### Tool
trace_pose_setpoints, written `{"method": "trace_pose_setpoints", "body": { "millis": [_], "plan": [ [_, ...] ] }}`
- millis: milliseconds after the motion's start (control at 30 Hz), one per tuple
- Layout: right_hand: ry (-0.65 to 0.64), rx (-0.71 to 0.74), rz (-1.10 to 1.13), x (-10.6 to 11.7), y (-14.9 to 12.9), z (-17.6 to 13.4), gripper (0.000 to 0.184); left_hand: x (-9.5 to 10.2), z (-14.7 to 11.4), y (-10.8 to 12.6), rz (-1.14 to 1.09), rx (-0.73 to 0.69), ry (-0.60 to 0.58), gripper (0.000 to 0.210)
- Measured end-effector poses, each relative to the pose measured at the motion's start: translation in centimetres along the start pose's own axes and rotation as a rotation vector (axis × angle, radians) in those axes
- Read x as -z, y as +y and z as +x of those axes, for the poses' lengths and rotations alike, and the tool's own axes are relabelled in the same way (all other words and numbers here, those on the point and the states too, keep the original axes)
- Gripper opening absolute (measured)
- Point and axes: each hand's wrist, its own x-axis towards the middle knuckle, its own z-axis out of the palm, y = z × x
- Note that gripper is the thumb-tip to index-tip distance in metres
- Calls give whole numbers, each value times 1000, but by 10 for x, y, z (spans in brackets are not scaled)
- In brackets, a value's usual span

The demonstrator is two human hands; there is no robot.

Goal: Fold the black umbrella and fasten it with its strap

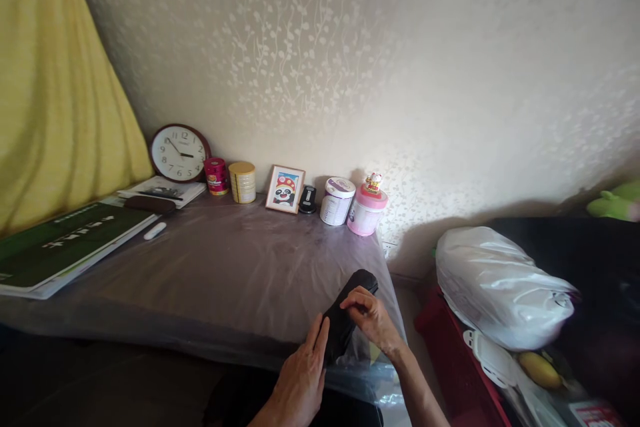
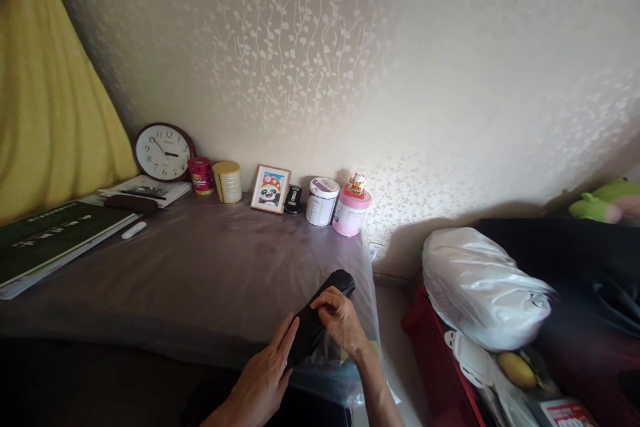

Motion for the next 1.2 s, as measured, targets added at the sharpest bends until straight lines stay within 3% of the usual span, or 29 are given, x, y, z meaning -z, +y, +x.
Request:
{"method": "trace_pose_setpoints", "body": {
  "millis": [200, 300, 400, 533, 767, 1067, 1133, 1200],
  "plan": [
    [32, -176, 272, 33, 16, -36, 12, -1, 0, -2, -13, -43, 28, 79],
    [240, -326, 387, 38, 36, -45, 22, 1, 2, -4, -49, -21, 28, 76],
    [454, -403, 459, 32, 52, -44, 34, 6, 6, -13, -151, -3, 71, 70],
    [551, -400, 514, 14, 67, -39, 37, 14, 8, -27, -212, 52, 138, 56],
    [613, -461, 645, -3, 75, -44, 33, 31, 2, -36, 176, 154, 292, 49],
    [651, -436, 647, -8, 82, -47, 37, 41, 24, -48, 235, 64, 128, 85],
    [675, -397, 618, -8, 84, -47, 37, 48, 27, -47, 118, 54, 116, 84],
    [701, -369, 591, -8, 83, -46, 36, 56, 27, -45, -150, 81, 68, 80]
  ]
}}
